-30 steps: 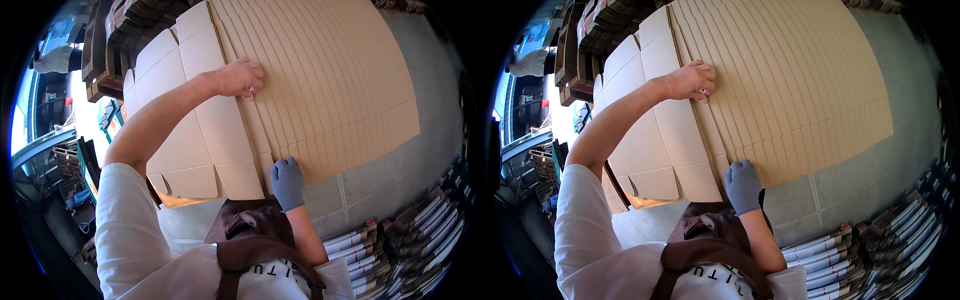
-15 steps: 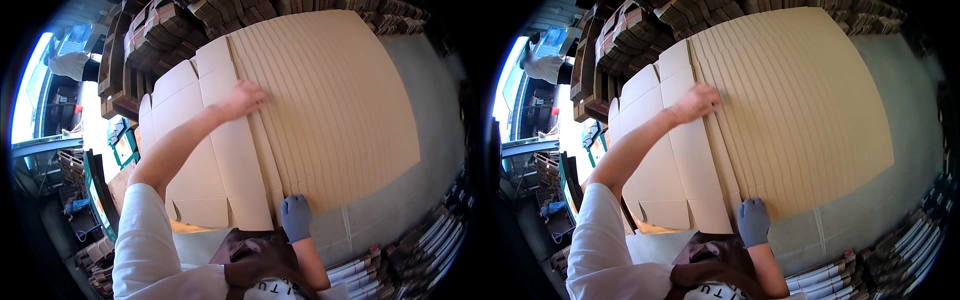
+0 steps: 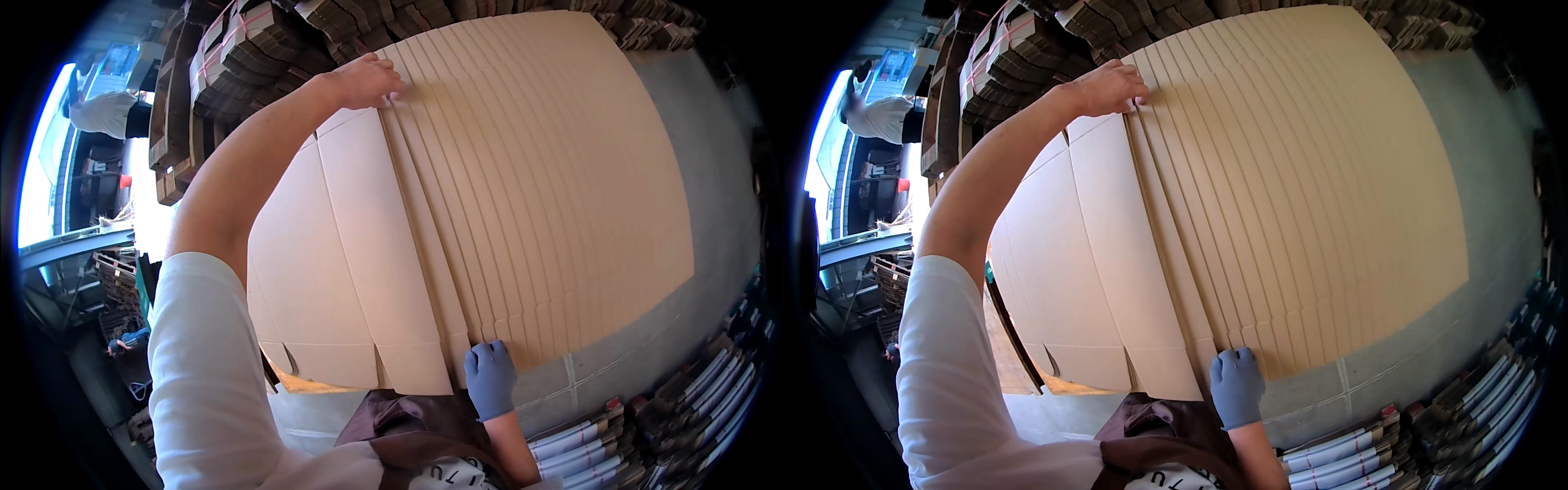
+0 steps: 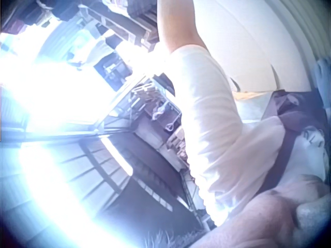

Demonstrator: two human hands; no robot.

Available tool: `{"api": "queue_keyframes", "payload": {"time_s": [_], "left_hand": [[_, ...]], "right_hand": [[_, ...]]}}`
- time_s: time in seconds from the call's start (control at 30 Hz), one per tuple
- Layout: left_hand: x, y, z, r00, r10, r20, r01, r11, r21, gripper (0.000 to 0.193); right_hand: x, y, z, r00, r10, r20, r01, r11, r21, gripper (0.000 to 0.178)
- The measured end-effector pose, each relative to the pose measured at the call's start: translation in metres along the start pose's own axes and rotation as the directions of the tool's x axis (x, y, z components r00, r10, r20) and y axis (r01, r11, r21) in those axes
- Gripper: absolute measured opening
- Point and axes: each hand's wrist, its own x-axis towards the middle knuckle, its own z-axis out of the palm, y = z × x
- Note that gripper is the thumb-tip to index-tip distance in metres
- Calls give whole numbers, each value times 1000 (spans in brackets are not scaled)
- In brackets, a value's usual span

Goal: The person repeatedly aligns and stacks flat cardboard sheets on a table, smoothing the edges with both hands. They occasionally retrieve additional sheets from a nearby stack and continue aligning them. The person also briefly picks up a small plastic-wrapped item from the floor.

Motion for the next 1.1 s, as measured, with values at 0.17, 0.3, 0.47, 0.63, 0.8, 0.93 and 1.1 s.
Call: {"api": "queue_keyframes", "payload": {"time_s": [0.17, 0.3, 0.47, 0.63, 0.8, 0.93, 1.1], "left_hand": [[7, -3, -13, 992, 63, 107, -69, 996, 53, 15], [12, -6, -15, 983, 112, 149, -125, 989, 83, 11], [13, -9, -19, 972, 137, 189, -158, 982, 103, 10], [19, -8, -21, 967, 124, 222, -140, 989, 56, 9], [19, -11, -16, 972, 124, 200, -139, 989, 60, 8], [21, -10, -16, 970, 117, 213, -138, 987, 85, 9], [20, -9, -16, 972, 100, 212, -113, 992, 49, 9]], "right_hand": [[-1, 2, 3, 1000, -19, -4, 19, 999, -39, 17], [-2, 1, 2, 1000, -15, -4, 15, 999, -38, 17], [-1, 0, 2, 1000, -7, 3, 7, 999, -41, 18], [-2, 0, 2, 999, 14, 40, -12, 999, -48, 18], [-2, 0, 1, 999, 12, 48, -9, 998, -54, 19], [-1, 0, 0, 999, 8, 43, -5, 999, -54, 19], [-1, 0, 0, 999, -3, 39, 5, 999, -54, 18]]}}
